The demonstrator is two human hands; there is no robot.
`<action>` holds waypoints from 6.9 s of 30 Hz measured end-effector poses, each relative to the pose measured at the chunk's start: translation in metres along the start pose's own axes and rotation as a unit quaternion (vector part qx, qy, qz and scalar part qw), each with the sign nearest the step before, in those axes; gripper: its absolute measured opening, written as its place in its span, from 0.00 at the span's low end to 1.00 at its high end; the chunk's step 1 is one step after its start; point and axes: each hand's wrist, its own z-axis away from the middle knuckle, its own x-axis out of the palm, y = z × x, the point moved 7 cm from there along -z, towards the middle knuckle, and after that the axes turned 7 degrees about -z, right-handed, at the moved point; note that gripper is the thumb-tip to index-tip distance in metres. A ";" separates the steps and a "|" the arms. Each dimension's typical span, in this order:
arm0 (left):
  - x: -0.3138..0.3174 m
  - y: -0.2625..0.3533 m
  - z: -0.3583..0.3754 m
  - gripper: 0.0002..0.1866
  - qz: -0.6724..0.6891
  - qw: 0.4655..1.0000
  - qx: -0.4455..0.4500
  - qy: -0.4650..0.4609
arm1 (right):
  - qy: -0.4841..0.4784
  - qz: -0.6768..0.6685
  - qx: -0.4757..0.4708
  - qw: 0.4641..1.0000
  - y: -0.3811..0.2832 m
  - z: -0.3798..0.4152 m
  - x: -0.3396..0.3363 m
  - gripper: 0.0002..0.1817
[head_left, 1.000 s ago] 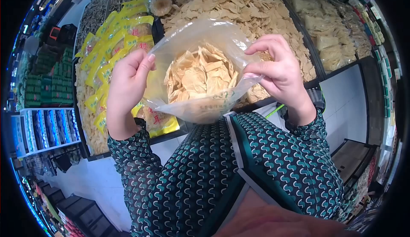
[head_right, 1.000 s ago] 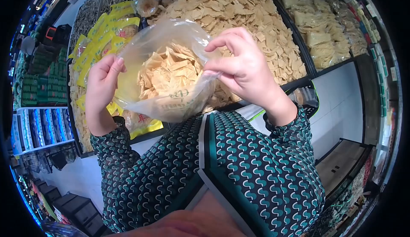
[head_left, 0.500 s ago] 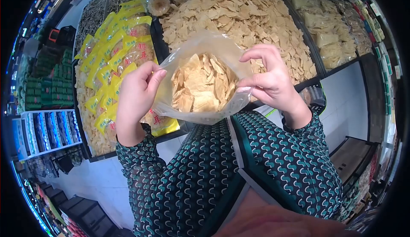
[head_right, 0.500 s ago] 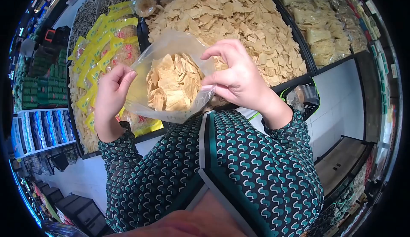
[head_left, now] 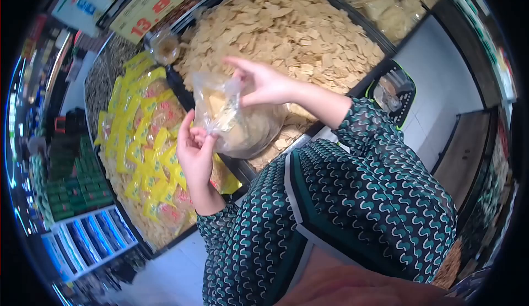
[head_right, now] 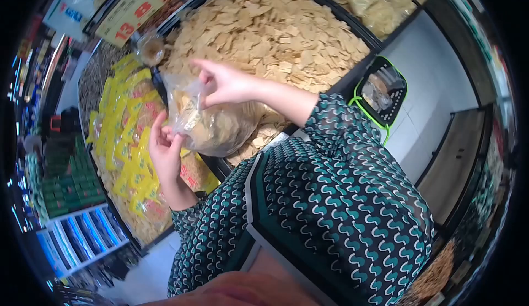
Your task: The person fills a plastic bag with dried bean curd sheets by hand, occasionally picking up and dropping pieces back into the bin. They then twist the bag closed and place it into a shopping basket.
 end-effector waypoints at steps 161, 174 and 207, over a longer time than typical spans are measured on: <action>0.337 -0.045 -0.143 0.42 0.611 0.683 -0.203 -0.344 | 0.485 -0.071 -0.058 0.869 -0.008 0.149 -0.246 0.33; 0.363 -0.016 -0.136 0.39 0.563 0.726 -0.149 -0.366 | 0.498 -0.058 -0.115 0.858 -0.052 0.162 -0.261 0.32; 0.266 0.000 -0.168 0.25 0.589 0.781 -0.098 -0.186 | 0.370 -0.023 -0.156 0.916 -0.086 0.057 -0.227 0.30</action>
